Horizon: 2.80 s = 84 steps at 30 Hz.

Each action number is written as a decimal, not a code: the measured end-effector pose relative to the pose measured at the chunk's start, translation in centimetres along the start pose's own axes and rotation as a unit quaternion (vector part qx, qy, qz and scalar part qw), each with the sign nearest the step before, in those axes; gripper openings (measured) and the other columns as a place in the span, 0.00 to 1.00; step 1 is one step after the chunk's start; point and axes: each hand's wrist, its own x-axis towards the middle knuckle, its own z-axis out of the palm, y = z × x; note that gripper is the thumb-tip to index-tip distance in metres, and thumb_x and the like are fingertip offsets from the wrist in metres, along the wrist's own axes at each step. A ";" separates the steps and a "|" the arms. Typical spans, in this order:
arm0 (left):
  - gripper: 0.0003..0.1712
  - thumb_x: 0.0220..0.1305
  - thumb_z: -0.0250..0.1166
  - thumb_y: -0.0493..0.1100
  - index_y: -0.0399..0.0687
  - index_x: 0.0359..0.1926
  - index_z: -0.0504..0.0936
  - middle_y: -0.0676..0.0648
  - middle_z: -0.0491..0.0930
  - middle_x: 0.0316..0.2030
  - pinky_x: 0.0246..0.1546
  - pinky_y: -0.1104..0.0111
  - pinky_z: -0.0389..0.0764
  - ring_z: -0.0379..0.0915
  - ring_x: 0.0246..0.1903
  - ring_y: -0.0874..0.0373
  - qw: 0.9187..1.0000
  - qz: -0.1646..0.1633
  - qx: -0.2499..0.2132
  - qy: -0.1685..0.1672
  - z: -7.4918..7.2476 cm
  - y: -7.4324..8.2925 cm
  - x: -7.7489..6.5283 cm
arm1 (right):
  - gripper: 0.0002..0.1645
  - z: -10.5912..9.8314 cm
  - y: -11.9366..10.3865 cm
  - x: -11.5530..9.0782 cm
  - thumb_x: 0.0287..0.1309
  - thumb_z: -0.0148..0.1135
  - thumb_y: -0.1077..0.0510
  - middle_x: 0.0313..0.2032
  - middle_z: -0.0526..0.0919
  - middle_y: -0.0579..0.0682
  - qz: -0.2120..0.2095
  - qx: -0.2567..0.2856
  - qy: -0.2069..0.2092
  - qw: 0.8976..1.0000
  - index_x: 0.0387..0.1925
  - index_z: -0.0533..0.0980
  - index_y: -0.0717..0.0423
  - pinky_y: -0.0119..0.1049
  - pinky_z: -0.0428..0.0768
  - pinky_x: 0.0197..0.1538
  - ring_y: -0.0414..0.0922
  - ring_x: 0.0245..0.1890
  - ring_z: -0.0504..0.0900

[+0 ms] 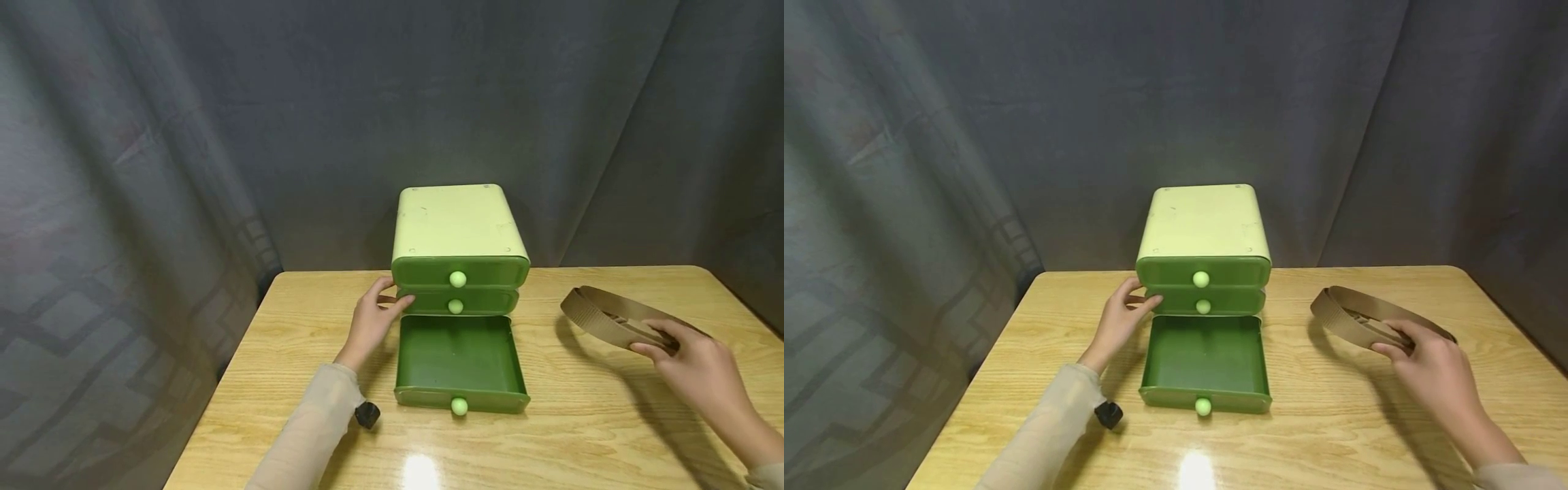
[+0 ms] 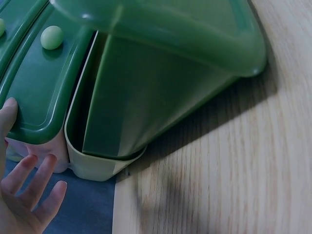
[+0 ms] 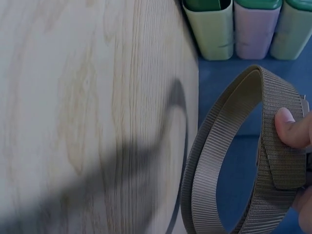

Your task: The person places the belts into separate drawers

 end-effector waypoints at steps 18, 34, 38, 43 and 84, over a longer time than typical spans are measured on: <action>0.26 0.63 0.69 0.57 0.57 0.60 0.77 0.54 0.77 0.57 0.47 0.60 0.80 0.78 0.48 0.56 1.000 -0.001 0.002 0.000 0.0 0.0 -0.1 | 0.23 -1.2 -3.2 -2.1 0.43 0.79 0.63 0.33 0.83 0.69 -0.040 0.021 0.023 0.999 0.42 0.81 0.69 0.21 0.62 0.20 0.27 0.14 0.65; 0.25 0.63 0.69 0.55 0.57 0.60 0.78 0.53 0.76 0.58 0.48 0.60 0.80 0.78 0.48 0.55 1.000 -0.001 0.000 -0.002 -0.2 0.1 -0.1 | 0.25 -2.0 -5.4 -3.1 0.34 0.82 0.62 0.32 0.85 0.59 -0.084 0.021 0.052 0.995 0.40 0.82 0.61 0.20 0.68 0.26 0.15 0.32 0.67; 0.25 0.63 0.69 0.55 0.56 0.60 0.78 0.53 0.76 0.58 0.48 0.60 0.80 0.78 0.48 0.55 1.000 0.000 0.001 -0.003 -0.1 0.0 0.0 | 0.26 -2.2 -6.1 -3.6 0.34 0.83 0.61 0.34 0.85 0.43 -0.091 0.023 0.056 0.994 0.40 0.83 0.58 0.23 0.68 0.27 0.17 0.31 0.68; 0.25 0.63 0.69 0.55 0.56 0.60 0.78 0.53 0.77 0.57 0.48 0.60 0.80 0.78 0.48 0.55 1.000 -0.002 0.004 -0.002 -0.1 0.0 -0.1 | 0.26 -2.3 -6.9 -4.1 0.35 0.83 0.59 0.38 0.76 0.22 -0.096 0.030 0.054 0.993 0.41 0.83 0.54 0.23 0.68 0.31 0.14 0.35 0.67; 0.24 0.63 0.69 0.54 0.55 0.59 0.78 0.53 0.77 0.57 0.47 0.59 0.80 0.79 0.47 0.54 1.000 0.009 -0.001 -0.003 0.1 0.2 0.0 | 0.24 0.6 -15.3 -4.4 0.68 0.53 0.36 0.38 0.83 0.37 -0.254 0.159 0.055 0.952 0.42 0.83 0.48 0.18 0.72 0.46 0.28 0.39 0.78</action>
